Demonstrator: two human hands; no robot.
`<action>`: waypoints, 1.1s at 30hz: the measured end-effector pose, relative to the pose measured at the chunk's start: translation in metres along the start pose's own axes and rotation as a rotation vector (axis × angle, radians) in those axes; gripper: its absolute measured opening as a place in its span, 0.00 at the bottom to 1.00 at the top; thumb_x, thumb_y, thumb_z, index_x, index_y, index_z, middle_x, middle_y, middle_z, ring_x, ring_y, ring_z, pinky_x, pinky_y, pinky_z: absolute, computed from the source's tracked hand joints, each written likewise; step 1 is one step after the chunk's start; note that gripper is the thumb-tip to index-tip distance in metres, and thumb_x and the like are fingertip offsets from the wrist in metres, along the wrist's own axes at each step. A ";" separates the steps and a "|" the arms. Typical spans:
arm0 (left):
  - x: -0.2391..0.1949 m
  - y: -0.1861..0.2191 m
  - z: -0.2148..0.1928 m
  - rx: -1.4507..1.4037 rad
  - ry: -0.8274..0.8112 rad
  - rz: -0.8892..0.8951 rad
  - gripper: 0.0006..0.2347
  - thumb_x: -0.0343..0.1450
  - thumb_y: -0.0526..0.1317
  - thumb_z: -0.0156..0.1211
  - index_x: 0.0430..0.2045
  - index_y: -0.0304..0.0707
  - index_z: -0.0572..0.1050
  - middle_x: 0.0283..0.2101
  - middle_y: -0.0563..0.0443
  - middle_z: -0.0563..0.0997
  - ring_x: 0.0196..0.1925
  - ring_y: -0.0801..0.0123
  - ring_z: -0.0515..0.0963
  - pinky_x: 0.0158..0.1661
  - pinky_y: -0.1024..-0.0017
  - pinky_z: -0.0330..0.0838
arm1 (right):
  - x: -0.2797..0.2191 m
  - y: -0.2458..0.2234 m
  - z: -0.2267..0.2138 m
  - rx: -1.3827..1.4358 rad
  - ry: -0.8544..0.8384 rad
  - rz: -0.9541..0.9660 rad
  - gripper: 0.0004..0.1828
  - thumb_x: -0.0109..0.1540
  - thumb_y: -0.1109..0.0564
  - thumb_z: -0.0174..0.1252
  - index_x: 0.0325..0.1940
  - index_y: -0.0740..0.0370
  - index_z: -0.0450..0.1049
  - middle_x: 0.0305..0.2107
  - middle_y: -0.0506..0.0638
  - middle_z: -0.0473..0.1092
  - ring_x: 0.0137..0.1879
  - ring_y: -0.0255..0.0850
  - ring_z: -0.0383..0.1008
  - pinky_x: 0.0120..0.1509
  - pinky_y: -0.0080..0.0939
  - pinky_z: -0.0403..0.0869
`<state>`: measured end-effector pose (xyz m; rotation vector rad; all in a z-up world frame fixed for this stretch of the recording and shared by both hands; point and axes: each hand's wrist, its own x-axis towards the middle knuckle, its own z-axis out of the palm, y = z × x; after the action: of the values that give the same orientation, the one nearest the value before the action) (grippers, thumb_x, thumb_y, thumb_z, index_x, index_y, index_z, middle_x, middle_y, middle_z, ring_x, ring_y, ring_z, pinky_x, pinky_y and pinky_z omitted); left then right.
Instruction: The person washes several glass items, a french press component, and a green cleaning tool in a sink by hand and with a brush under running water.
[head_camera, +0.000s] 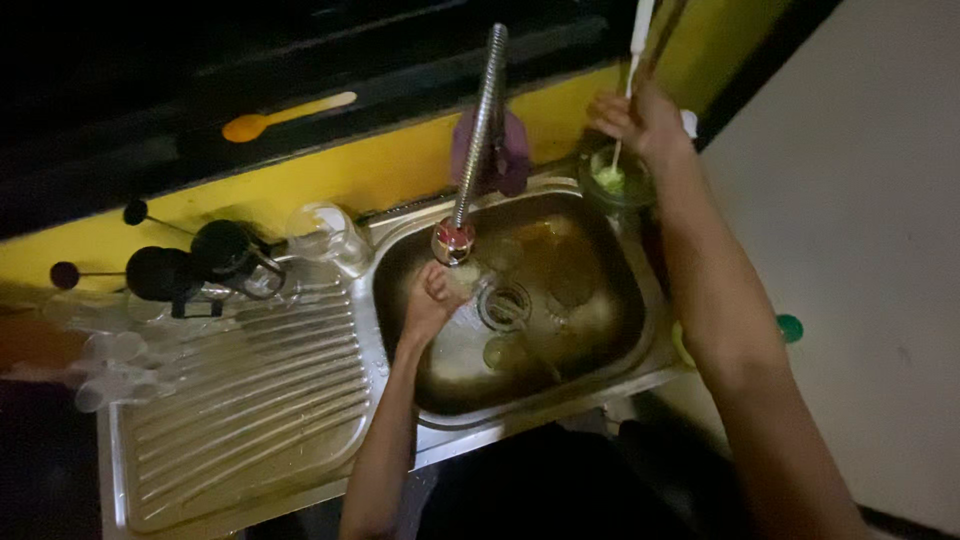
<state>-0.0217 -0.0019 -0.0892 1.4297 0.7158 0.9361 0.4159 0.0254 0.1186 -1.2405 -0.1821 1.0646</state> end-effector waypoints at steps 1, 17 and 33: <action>0.001 -0.016 -0.005 -0.086 -0.010 -0.089 0.27 0.63 0.26 0.75 0.56 0.29 0.69 0.51 0.46 0.72 0.53 0.63 0.72 0.52 0.66 0.71 | 0.006 0.002 0.004 -0.003 -0.012 0.001 0.33 0.72 0.39 0.38 0.60 0.75 0.64 0.28 0.56 0.75 0.33 0.43 0.80 0.46 0.46 0.80; -0.002 -0.057 0.025 -1.035 0.084 -0.257 0.21 0.77 0.51 0.47 0.57 0.34 0.69 0.52 0.44 0.80 0.49 0.59 0.79 0.49 0.64 0.74 | -0.063 0.219 0.039 -0.620 -0.086 -0.969 0.24 0.70 0.41 0.55 0.52 0.66 0.67 0.30 0.48 0.69 0.32 0.36 0.66 0.37 0.38 0.65; -0.006 -0.060 0.031 -0.951 0.164 -0.553 0.15 0.79 0.53 0.43 0.48 0.46 0.73 0.39 0.53 0.80 0.33 0.70 0.76 0.33 0.70 0.69 | -0.095 0.356 0.041 -0.828 -0.717 -0.391 0.24 0.60 0.50 0.66 0.55 0.66 0.73 0.42 0.52 0.74 0.47 0.40 0.71 0.52 0.42 0.69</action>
<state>0.0085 -0.0172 -0.1484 0.2931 0.6033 0.7791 0.1406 -0.0385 -0.1221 -1.3893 -1.4732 1.0718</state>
